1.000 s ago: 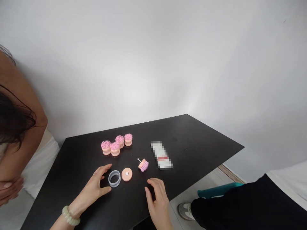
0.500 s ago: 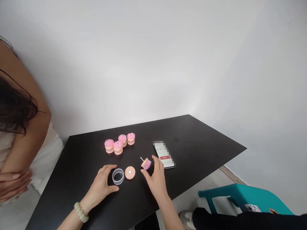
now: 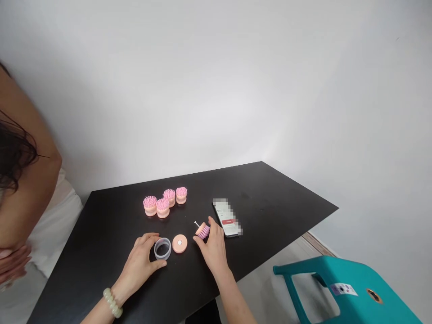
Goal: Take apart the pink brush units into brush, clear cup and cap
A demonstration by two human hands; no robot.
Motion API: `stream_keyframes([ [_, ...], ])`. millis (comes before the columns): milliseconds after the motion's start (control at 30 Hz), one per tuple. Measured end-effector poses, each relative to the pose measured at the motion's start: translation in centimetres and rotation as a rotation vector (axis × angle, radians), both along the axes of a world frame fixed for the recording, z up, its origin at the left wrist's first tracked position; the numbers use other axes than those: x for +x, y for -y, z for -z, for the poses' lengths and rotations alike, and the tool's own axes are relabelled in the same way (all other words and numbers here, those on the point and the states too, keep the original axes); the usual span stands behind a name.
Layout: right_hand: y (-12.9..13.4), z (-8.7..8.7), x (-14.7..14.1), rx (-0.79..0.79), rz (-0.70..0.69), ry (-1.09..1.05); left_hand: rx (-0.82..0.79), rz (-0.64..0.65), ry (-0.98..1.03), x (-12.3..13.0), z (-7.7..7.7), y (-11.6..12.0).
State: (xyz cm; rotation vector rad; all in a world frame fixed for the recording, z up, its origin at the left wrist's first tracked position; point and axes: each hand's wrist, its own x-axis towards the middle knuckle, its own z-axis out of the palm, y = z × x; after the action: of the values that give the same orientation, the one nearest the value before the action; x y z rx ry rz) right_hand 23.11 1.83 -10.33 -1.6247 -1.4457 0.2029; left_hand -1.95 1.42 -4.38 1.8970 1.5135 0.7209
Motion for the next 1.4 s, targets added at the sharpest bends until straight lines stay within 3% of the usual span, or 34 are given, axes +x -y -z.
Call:
stream_keyframes([
  [200, -0.3, 0.0, 0.3, 0.008, 0.023, -0.045, 0.015, -0.014, 0.035, 0.1, 0.2, -0.2],
  [433, 0.8, -1.4, 0.3, 0.011, -0.034, -0.128, -0.014, -0.006, 0.070, 0.2, -0.4, 0.1],
  [733, 3.4, -5.9, -1.7, 0.061, -0.289, -0.135, -0.007, -0.004, 0.103, 0.1, -0.4, 0.5],
  [967, 5.1, -8.6, -3.7, 0.083, -0.424, -0.049, 0.069, 0.077, 0.215, 0.5, -1.2, 1.2],
  [1200, 5.7, -9.2, -4.5, 0.095, -0.481, -0.022, 0.113, 0.123, 0.350, 1.0, -2.4, 2.4],
  [1400, 6.1, -9.3, -4.7, 0.078, -0.496, -0.044, 0.142, 0.128, 0.348, 0.8, -2.1, 2.4],
])
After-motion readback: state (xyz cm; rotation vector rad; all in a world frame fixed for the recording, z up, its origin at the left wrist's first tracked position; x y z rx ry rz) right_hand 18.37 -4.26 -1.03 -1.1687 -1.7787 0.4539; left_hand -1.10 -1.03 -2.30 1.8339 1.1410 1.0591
